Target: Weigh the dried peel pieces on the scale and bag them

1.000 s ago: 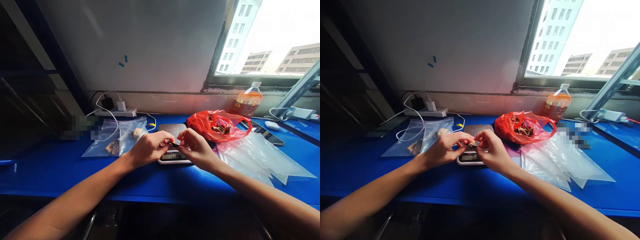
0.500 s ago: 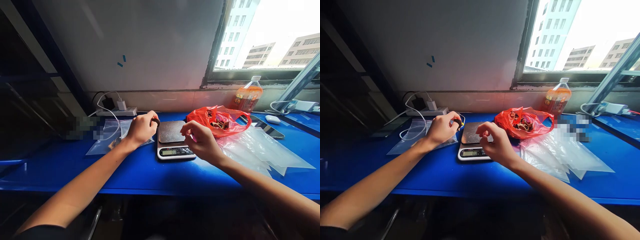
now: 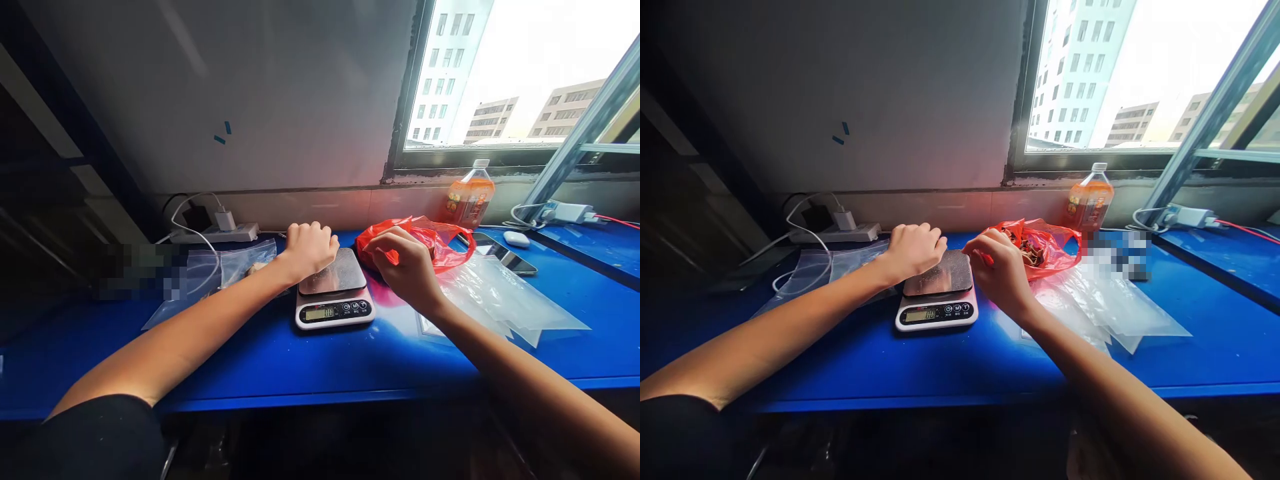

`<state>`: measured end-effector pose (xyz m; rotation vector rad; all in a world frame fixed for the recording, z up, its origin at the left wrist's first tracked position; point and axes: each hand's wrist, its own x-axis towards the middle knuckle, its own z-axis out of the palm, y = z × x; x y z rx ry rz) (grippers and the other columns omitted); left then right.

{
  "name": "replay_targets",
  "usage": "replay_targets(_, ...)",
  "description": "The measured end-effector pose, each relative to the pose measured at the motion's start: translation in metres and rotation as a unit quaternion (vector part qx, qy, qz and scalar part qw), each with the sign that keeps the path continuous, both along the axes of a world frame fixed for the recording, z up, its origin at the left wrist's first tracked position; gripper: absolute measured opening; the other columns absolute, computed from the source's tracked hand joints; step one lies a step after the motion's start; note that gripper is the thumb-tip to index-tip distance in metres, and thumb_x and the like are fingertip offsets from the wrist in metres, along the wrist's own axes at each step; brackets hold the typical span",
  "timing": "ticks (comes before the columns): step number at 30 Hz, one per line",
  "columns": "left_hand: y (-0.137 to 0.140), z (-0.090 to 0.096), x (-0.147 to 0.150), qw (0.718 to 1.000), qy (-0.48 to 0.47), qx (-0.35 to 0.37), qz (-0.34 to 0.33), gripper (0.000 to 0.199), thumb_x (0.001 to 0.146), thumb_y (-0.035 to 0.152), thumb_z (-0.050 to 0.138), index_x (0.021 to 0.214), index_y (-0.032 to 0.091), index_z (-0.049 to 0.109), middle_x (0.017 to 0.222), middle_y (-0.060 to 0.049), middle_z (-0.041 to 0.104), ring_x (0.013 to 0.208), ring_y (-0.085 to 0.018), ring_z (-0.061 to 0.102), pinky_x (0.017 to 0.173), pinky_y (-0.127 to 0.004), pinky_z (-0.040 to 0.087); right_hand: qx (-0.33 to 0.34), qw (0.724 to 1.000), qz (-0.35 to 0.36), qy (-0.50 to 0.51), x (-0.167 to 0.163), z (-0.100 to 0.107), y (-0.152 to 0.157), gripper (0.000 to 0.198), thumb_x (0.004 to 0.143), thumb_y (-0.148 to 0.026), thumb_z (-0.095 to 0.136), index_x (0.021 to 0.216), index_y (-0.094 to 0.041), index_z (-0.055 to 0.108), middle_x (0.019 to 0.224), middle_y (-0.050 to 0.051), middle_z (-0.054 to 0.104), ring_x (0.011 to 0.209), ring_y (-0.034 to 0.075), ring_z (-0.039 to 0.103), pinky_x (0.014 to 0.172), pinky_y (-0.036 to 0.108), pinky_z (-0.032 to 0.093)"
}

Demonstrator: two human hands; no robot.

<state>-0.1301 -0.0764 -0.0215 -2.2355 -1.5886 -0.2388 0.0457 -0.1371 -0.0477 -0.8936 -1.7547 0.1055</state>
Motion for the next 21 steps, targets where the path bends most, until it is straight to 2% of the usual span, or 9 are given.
replay_targets(4, -0.014, 0.003, -0.010, 0.999, 0.013, -0.019, -0.023, 0.047, 0.096, 0.040, 0.026, 0.097, 0.018, 0.067, 0.099, -0.012, 0.070, 0.090, -0.031, 0.066, 0.072, -0.037, 0.043, 0.002, 0.999, -0.050, -0.001, 0.017, 0.004, 0.013, 0.011, 0.081, -0.020, 0.055, 0.089, -0.022, 0.063, 0.090, 0.005, 0.066, 0.083, 0.019, 0.061, 0.077, 0.033, 0.048)
replay_targets(8, -0.018, 0.006, -0.049, 0.999, -0.047, -0.004, 0.011, 0.044, 0.097, 0.040, 0.025, 0.100, 0.023, 0.065, 0.102, -0.007, 0.070, 0.090, -0.028, 0.066, 0.068, -0.033, 0.042, 0.013, 0.982, -0.187, 0.020, 0.059, 0.013, 0.029, 0.016, 0.083, -0.027, 0.054, 0.092, -0.020, 0.066, 0.089, 0.008, 0.069, 0.078, 0.020, 0.064, 0.075, 0.034, 0.049)
replay_targets(11, -0.015, -0.003, -0.084, 0.993, -0.119, 0.004, 0.022, 0.039, 0.096, 0.039, 0.029, 0.099, 0.025, 0.065, 0.105, -0.005, 0.070, 0.091, -0.025, 0.065, 0.069, -0.031, 0.042, -0.060, 0.971, -0.232, -0.014, 0.094, 0.012, 0.043, 0.019, 0.082, -0.031, 0.054, 0.088, -0.020, 0.069, 0.083, 0.009, 0.070, 0.071, 0.020, 0.063, 0.068, 0.034, 0.048)
replay_targets(15, -0.010, -0.018, -0.105, 0.982, -0.187, 0.008, 0.011, 0.030, 0.091, 0.037, 0.039, 0.092, 0.024, 0.066, 0.099, -0.003, 0.070, 0.088, -0.022, 0.064, 0.071, -0.029, 0.043, -0.161, 0.950, -0.241, -0.113, 0.119, 0.001, 0.057, 0.020, 0.078, -0.027, 0.055, 0.085, -0.020, 0.073, 0.080, 0.008, 0.072, 0.070, 0.021, 0.064, 0.065, 0.033, 0.047)
replay_targets(18, -0.007, -0.023, -0.102, 0.979, -0.203, 0.007, -0.022, 0.028, 0.089, 0.037, 0.042, 0.088, 0.023, 0.066, 0.095, -0.003, 0.070, 0.084, -0.020, 0.063, 0.071, -0.028, 0.043, -0.195, 0.947, -0.210, -0.144, 0.119, -0.007, 0.062, 0.020, 0.075, -0.019, 0.056, 0.083, -0.017, 0.074, 0.085, 0.008, 0.073, 0.072, 0.019, 0.065, 0.066, 0.030, 0.047)
replay_targets(21, -0.005, -0.027, -0.098, 0.980, -0.190, -0.032, -0.049, 0.027, 0.088, 0.038, 0.043, 0.089, 0.023, 0.066, 0.096, -0.003, 0.070, 0.085, -0.021, 0.063, 0.073, -0.028, 0.044, -0.213, 0.947, -0.168, -0.171, 0.117, -0.011, 0.063, 0.014, 0.071, -0.016, 0.061, 0.076, -0.018, 0.073, 0.078, 0.005, 0.072, 0.066, 0.017, 0.063, 0.061, 0.028, 0.046)
